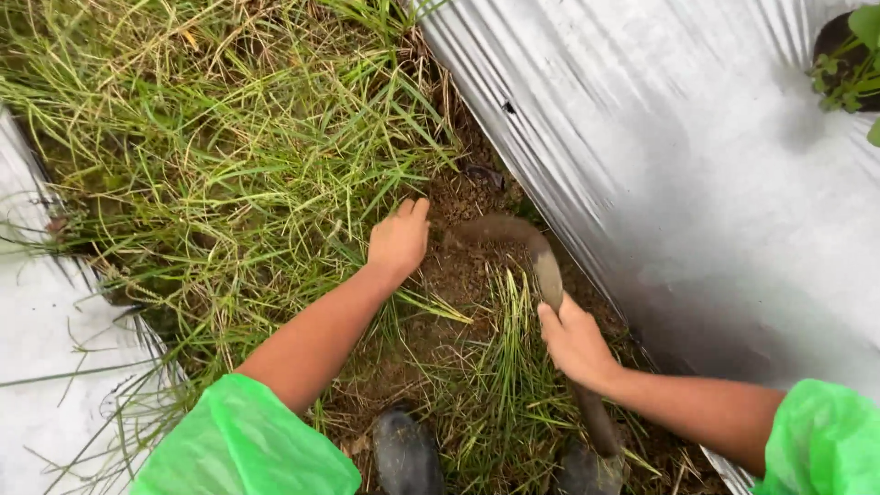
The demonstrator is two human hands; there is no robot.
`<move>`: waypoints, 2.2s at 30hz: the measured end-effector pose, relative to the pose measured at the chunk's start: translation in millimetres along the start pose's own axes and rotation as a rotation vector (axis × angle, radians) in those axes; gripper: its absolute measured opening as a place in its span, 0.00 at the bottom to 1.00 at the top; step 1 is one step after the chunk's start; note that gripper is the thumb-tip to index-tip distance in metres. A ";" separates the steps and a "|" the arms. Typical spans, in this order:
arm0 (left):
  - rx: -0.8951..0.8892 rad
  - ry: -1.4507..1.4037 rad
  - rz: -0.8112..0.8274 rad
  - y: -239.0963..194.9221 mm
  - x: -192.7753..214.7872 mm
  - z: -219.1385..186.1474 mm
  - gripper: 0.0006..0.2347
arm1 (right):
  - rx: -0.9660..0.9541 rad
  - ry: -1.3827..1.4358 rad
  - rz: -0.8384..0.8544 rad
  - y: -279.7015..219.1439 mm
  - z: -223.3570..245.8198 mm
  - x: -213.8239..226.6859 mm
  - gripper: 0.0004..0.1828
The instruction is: The person uses a curved sickle to cut and remove grass growing along the edge of a white plastic ground cover in a garden. They repeatedly slice the weeds at the base and pull the clumps away by hand, clearing the soil strip between the plastic sheet and the surrounding vegetation.
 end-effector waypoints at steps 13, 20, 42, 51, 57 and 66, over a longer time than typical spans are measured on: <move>0.042 0.034 -0.036 12.2 -25.5 43.1 0.10 | 0.025 0.104 -0.037 10.1 77.8 17.0 0.15; -0.089 0.105 -0.293 -2.0 -27.2 58.4 0.14 | 0.119 0.122 -0.006 18.9 91.2 11.1 0.16; 0.079 -0.166 -0.137 -20.4 -17.4 70.0 0.13 | 0.056 -0.003 0.096 1.2 77.0 11.8 0.24; 0.119 -0.028 -0.037 -20.2 -14.1 53.1 0.18 | 0.108 0.132 -0.034 -5.1 90.8 20.5 0.13; 0.001 0.121 0.108 -37.0 -2.9 30.4 0.21 | 0.136 0.047 -0.019 3.1 73.4 6.4 0.13; 0.078 0.061 -0.028 -16.5 -43.7 57.7 0.07 | 0.177 -0.059 0.043 12.2 78.7 -4.9 0.17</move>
Point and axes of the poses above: each hand's wrist, its own y-axis towards the middle knuckle, its own x-axis out of the back of the hand, z = x × y, the point moved 5 cm from there along y, towards the middle knuckle, and after that the axes turned 8 degrees about -y, right-handed, at the moved point
